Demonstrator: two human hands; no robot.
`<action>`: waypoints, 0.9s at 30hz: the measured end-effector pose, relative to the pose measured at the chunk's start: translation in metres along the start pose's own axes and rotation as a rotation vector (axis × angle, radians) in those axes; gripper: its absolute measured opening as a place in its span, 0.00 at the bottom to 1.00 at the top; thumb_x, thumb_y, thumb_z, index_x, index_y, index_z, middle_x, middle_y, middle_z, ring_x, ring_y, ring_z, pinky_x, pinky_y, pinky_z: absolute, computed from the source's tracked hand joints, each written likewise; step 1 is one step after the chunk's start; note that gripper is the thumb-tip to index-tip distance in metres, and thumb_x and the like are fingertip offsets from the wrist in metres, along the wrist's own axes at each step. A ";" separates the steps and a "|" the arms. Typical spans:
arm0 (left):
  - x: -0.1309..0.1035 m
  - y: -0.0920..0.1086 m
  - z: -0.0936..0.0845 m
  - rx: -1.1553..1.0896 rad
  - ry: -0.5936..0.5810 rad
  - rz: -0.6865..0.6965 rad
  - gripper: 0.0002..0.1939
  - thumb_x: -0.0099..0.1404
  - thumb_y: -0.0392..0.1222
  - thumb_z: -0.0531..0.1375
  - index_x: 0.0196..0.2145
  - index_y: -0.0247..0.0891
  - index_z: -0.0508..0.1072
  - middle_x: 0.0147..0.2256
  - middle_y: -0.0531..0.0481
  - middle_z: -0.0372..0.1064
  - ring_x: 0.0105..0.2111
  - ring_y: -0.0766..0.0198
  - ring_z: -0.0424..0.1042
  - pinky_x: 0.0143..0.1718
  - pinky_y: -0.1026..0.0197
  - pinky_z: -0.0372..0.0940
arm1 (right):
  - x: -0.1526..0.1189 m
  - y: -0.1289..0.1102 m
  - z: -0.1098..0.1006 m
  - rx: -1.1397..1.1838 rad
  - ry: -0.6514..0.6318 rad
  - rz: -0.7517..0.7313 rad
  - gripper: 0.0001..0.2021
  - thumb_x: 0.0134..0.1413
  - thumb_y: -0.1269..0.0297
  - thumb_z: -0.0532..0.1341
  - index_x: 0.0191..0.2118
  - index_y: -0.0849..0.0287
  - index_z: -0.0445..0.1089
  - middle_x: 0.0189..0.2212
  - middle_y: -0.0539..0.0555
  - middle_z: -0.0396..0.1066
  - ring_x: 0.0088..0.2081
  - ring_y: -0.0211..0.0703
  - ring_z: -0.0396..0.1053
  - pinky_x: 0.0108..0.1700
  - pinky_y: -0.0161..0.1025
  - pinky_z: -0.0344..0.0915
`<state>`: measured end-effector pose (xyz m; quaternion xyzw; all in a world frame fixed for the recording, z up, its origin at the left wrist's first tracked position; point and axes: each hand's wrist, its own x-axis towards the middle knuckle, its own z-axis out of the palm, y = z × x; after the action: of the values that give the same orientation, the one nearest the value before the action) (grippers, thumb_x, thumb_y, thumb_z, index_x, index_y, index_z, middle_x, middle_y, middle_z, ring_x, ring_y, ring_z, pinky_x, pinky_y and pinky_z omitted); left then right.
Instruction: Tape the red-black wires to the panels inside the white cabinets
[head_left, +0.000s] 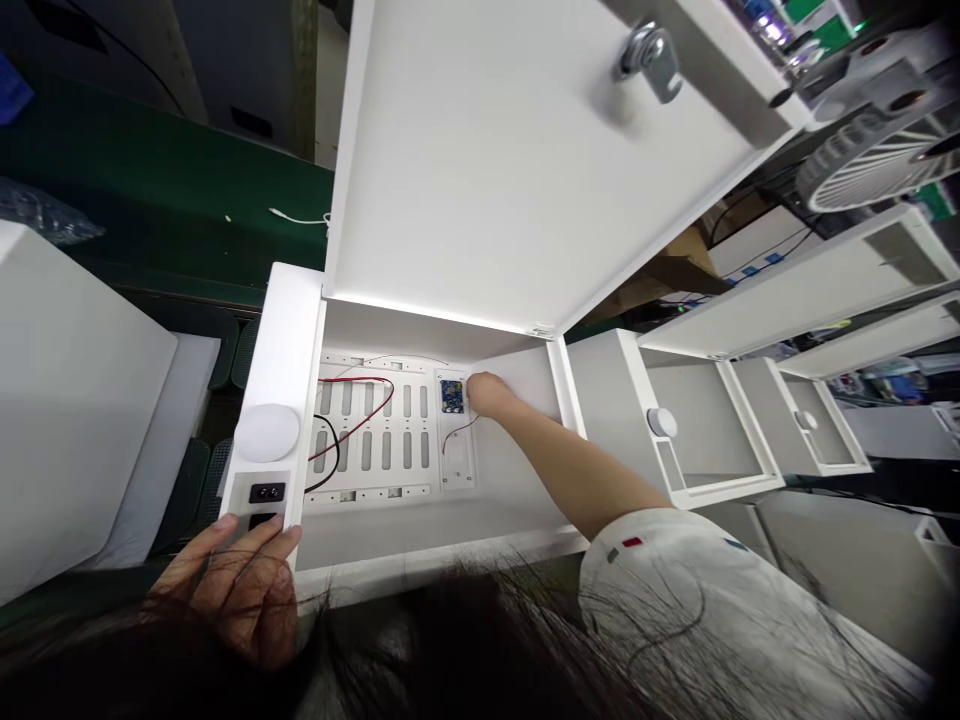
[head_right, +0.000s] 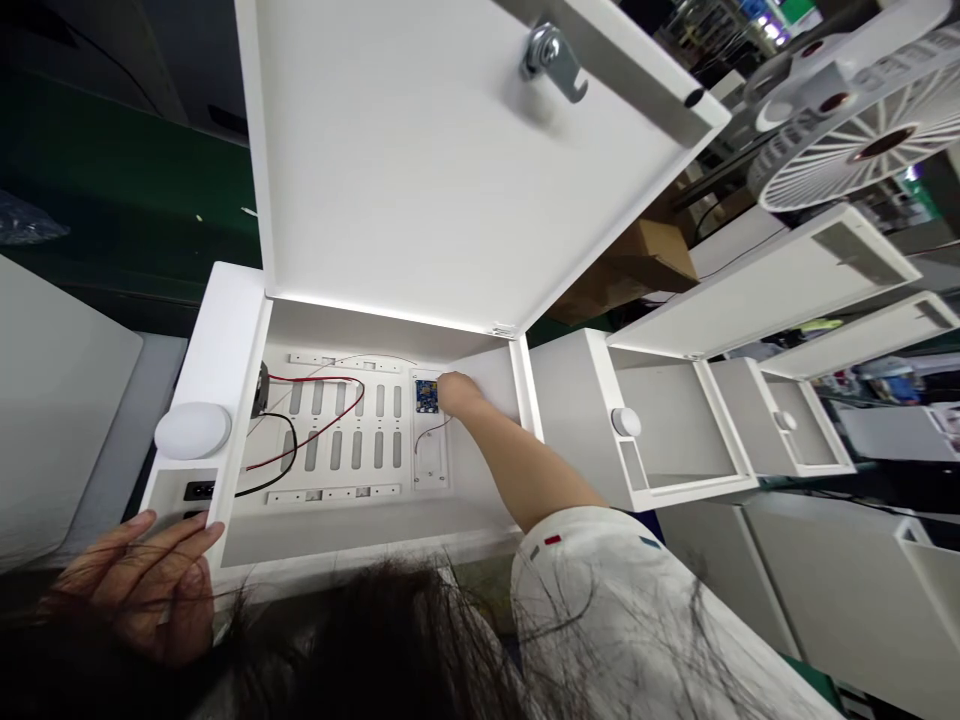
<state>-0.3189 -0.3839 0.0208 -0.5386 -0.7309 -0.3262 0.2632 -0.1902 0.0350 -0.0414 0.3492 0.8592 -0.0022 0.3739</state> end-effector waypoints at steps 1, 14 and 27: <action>-0.004 -0.001 0.000 0.008 0.009 0.006 0.13 0.58 0.36 0.55 0.40 0.38 0.75 0.29 0.50 0.76 0.34 0.59 0.73 0.45 0.53 0.65 | 0.003 0.002 0.004 -0.011 -0.004 -0.002 0.13 0.47 0.75 0.62 0.42 0.68 0.76 0.38 0.67 0.75 0.41 0.51 0.73 0.41 0.36 0.65; -0.006 0.001 0.000 0.001 -0.003 0.007 0.15 0.56 0.37 0.56 0.41 0.36 0.75 0.31 0.49 0.77 0.35 0.57 0.74 0.43 0.51 0.64 | 0.019 0.008 0.023 -0.050 0.010 -0.059 0.10 0.51 0.72 0.60 0.39 0.66 0.77 0.38 0.65 0.76 0.38 0.50 0.74 0.37 0.36 0.65; -0.005 0.002 0.000 0.011 -0.015 -0.011 0.16 0.56 0.37 0.55 0.41 0.36 0.75 0.31 0.47 0.76 0.39 0.54 0.72 0.43 0.51 0.62 | 0.022 0.007 0.026 -0.060 0.007 -0.061 0.11 0.49 0.73 0.61 0.40 0.68 0.76 0.38 0.67 0.75 0.38 0.50 0.74 0.37 0.36 0.64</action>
<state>-0.3157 -0.3862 0.0178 -0.5357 -0.7375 -0.3197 0.2588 -0.1794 0.0463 -0.0724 0.3114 0.8704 0.0134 0.3810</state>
